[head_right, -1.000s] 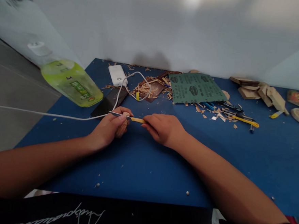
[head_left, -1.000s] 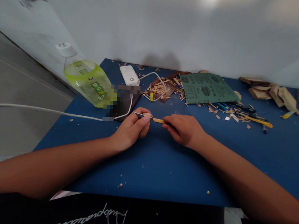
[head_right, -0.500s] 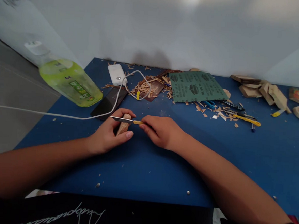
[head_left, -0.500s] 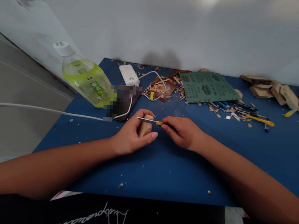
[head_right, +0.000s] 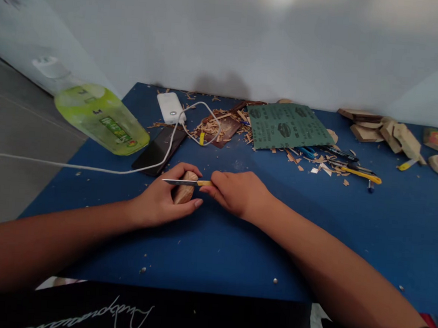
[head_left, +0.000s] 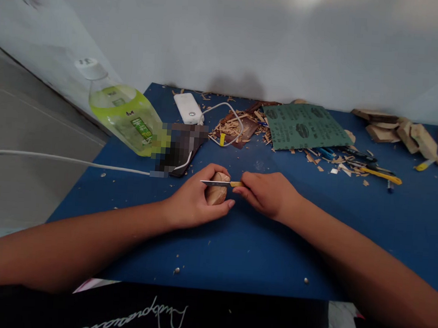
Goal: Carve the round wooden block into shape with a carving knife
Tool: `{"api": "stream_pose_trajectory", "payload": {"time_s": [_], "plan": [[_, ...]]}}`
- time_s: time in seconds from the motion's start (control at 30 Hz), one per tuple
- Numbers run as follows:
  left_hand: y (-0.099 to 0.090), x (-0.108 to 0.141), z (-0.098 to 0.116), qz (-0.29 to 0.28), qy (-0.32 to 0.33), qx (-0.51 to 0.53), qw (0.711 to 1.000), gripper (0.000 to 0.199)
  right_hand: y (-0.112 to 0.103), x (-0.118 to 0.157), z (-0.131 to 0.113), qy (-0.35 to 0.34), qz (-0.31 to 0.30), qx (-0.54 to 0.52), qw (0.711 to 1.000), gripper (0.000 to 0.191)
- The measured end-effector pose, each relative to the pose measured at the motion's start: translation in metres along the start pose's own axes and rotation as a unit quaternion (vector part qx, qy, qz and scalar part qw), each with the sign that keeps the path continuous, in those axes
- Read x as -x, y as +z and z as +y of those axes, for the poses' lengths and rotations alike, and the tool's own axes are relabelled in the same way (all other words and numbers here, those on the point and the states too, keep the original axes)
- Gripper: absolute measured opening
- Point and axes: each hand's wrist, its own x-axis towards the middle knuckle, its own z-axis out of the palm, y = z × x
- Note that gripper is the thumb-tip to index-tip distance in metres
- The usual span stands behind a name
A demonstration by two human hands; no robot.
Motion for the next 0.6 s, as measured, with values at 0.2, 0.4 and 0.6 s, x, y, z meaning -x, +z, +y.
{"api": "stream_pose_trajectory", "payload": {"time_s": [0.2, 0.4, 0.6], "plan": [[-0.001, -0.001, -0.002, -0.019, 0.012, -0.005, 1.000, 0.049, -0.005, -0.001, -0.005, 0.012, -0.035, 0.034, 0.999, 0.049], [-0.006, -0.003, 0.002, -0.050, -0.021, 0.024, 0.998, 0.045, -0.010, -0.002, -0.006, 0.048, -0.050, 0.074, 0.995, 0.054], [-0.011, -0.004, 0.007, -0.079, -0.046, 0.059, 0.994, 0.044, -0.012, -0.007, 0.004, 0.080, -0.039, 0.090, 0.992, 0.056]]}}
